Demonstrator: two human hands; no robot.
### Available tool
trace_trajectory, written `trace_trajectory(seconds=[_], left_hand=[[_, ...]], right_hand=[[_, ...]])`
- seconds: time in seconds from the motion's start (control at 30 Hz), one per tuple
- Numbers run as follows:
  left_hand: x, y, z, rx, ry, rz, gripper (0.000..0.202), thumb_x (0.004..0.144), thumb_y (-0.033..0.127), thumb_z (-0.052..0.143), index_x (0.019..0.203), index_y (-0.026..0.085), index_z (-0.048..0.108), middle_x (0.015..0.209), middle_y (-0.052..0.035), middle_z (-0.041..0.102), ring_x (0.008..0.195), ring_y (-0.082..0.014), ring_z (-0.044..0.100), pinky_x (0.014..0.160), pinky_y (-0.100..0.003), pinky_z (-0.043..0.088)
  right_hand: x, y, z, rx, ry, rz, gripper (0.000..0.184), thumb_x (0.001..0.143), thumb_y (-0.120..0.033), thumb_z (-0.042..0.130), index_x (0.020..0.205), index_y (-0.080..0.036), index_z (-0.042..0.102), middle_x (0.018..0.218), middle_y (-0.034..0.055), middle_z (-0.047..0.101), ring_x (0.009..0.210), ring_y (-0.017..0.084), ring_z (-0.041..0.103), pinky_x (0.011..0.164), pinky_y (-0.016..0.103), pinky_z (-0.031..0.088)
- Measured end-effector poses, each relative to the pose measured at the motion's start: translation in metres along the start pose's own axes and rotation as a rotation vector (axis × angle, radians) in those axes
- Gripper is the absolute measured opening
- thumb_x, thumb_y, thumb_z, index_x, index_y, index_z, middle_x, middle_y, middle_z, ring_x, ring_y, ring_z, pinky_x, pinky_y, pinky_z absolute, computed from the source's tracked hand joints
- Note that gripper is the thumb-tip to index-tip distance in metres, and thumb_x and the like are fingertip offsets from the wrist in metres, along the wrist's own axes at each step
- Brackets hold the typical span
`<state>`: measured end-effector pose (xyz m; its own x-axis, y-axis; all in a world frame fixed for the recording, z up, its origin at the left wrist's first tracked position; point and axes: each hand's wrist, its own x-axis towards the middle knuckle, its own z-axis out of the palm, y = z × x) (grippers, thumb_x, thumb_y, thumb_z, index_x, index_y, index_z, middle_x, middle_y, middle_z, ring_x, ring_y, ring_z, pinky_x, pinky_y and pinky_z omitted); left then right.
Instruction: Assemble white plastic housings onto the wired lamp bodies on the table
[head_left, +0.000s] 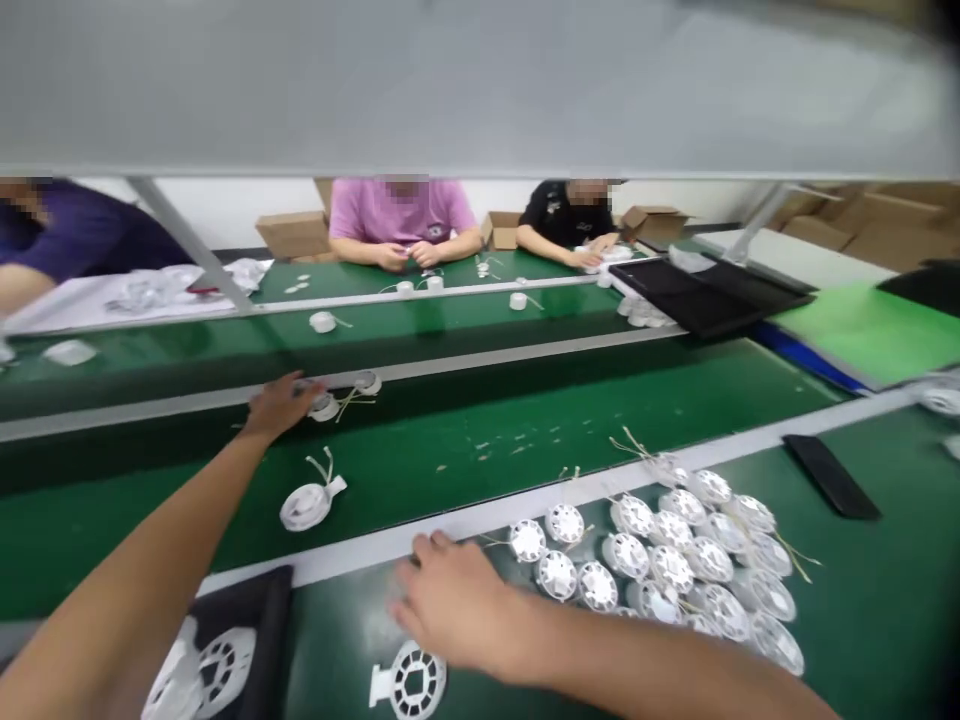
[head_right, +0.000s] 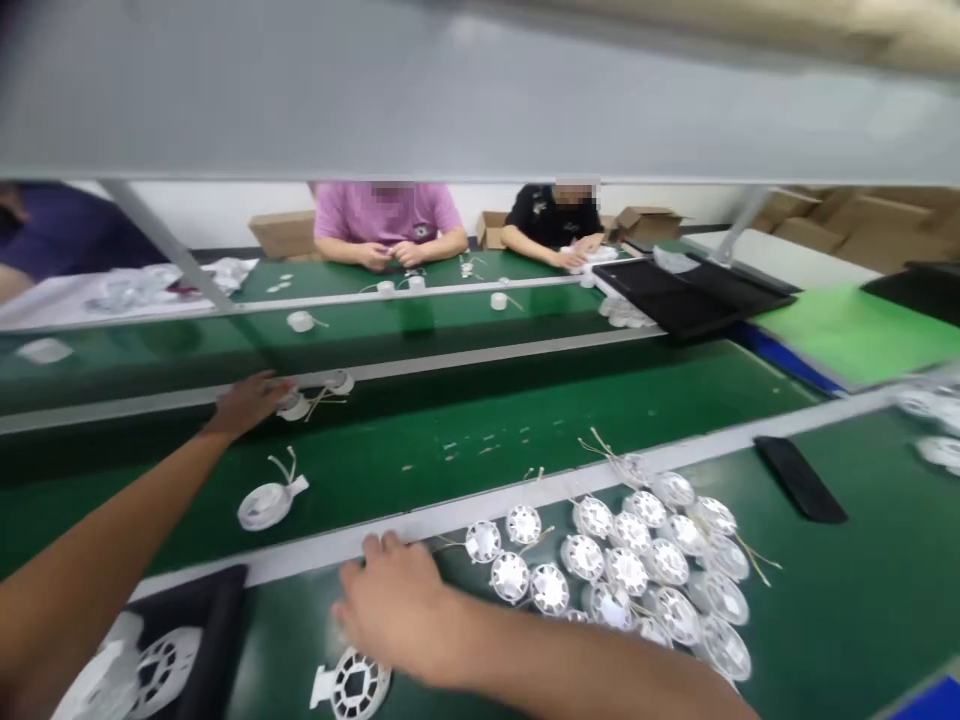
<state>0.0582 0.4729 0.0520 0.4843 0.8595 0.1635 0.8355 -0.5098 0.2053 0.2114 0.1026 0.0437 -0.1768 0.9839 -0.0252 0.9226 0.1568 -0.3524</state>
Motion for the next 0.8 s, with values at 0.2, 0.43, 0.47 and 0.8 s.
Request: trace_trajectory(seconds=[0.2, 0.43, 0.47, 0.8], left_hand=[[-0.008, -0.018, 0.008, -0.030, -0.300, 0.059, 0.121, 0.071, 0.077, 0.081, 0.166, 0.020, 0.032, 0.173, -0.0174, 0.035, 0.155, -0.0458, 0.037, 0.119, -0.052, 0.040], [0.010, -0.035, 0.009, -0.017, -0.385, 0.133, 0.124, 0.070, 0.055, 0.082, 0.170, 0.019, 0.019, 0.173, -0.0186, 0.035, 0.156, -0.0444, 0.036, 0.118, -0.047, 0.040], [0.013, -0.035, 0.010, -0.009, -0.384, 0.134, 0.122, 0.070, 0.052, 0.081, 0.170, 0.017, 0.021, 0.171, -0.0195, 0.037, 0.154, -0.0439, 0.037, 0.118, -0.047, 0.041], [-0.026, 0.044, -0.034, 0.055, -0.380, 0.322, 0.085, 0.071, 0.049, 0.077, 0.149, 0.025, 0.053, 0.147, -0.0109, 0.064, 0.136, -0.0384, 0.055, 0.104, -0.042, 0.051]], right_hand=[[0.200, 0.080, -0.071, 0.029, 0.044, -0.048, 0.095, 0.088, -0.038, 0.083, 0.166, -0.022, 0.032, 0.174, 0.0224, 0.023, 0.155, 0.051, 0.029, 0.113, 0.064, 0.047], [0.315, 0.099, -0.029, 0.059, -0.045, -0.187, 0.112, 0.085, -0.052, 0.085, 0.170, -0.017, 0.022, 0.169, 0.0209, 0.039, 0.150, 0.044, 0.042, 0.118, 0.052, 0.042], [0.317, 0.096, -0.023, 0.064, -0.035, -0.188, 0.109, 0.088, -0.052, 0.082, 0.171, -0.016, 0.020, 0.168, 0.0208, 0.041, 0.148, 0.041, 0.046, 0.117, 0.049, 0.044], [0.207, 0.079, -0.045, 0.044, 0.138, -0.073, 0.059, 0.105, -0.055, 0.058, 0.154, -0.024, 0.050, 0.150, 0.0119, 0.060, 0.127, 0.029, 0.065, 0.096, 0.035, 0.055]])
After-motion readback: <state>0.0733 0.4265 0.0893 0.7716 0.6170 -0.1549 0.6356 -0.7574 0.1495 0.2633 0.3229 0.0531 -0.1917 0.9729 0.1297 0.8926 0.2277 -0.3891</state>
